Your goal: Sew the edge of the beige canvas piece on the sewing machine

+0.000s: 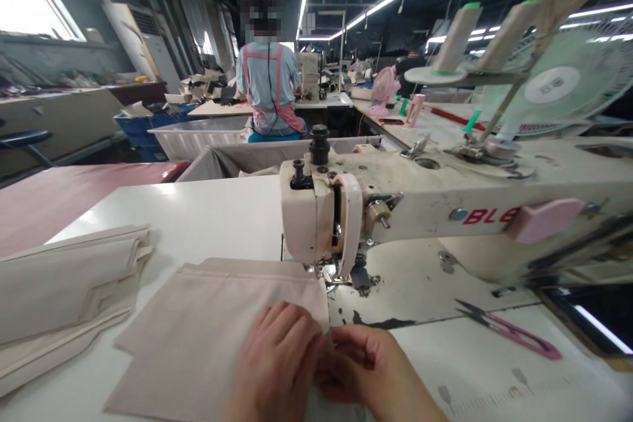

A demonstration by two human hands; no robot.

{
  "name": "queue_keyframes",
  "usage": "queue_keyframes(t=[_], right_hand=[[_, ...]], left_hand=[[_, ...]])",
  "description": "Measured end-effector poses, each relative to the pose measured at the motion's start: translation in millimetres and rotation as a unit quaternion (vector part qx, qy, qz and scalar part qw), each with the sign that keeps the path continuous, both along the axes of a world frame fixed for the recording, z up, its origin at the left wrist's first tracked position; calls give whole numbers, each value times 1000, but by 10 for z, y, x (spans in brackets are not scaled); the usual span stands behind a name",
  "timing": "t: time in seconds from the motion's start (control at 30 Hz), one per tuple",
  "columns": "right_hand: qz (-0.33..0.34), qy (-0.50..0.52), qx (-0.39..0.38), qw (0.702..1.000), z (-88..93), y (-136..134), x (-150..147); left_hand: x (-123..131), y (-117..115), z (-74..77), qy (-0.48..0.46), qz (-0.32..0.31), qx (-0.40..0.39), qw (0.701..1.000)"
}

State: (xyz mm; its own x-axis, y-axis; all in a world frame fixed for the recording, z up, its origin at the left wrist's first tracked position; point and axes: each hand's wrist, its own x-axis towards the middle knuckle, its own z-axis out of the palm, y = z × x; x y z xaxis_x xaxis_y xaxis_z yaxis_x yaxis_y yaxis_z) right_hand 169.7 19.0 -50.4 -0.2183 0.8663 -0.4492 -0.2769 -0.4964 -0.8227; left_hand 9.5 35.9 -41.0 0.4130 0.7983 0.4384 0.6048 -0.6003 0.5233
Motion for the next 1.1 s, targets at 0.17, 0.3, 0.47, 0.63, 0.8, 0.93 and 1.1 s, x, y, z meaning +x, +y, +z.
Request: queue_keyframes(t=[0.17,0.3,0.47,0.63,0.8,0.93,1.1], right_hand=[[24,-20,17,999,69,-26,-4],[37,-21,21,999,42,-25,-9],[15,-21,0,1000,-19,-66,-41],[-9,-8,-22,1000,-9,-110,-38],[0,-30,6,1000,-75,-120,-25],[11,-57,23,998,-145,-120,-23],[19,-95,45,994,-159,-118,4]], left_hand=[[13,-51,-119,-26,-74,69,994],[-35,-50,-122,-52,-80,32,995],[-70,-57,-79,-36,-106,121,986],[-53,-37,-80,-12,-110,163,980],[-36,-41,-85,-1,-113,153,982],[-31,-29,-75,4,-109,150,983],[-33,-10,-60,13,-115,165,979]])
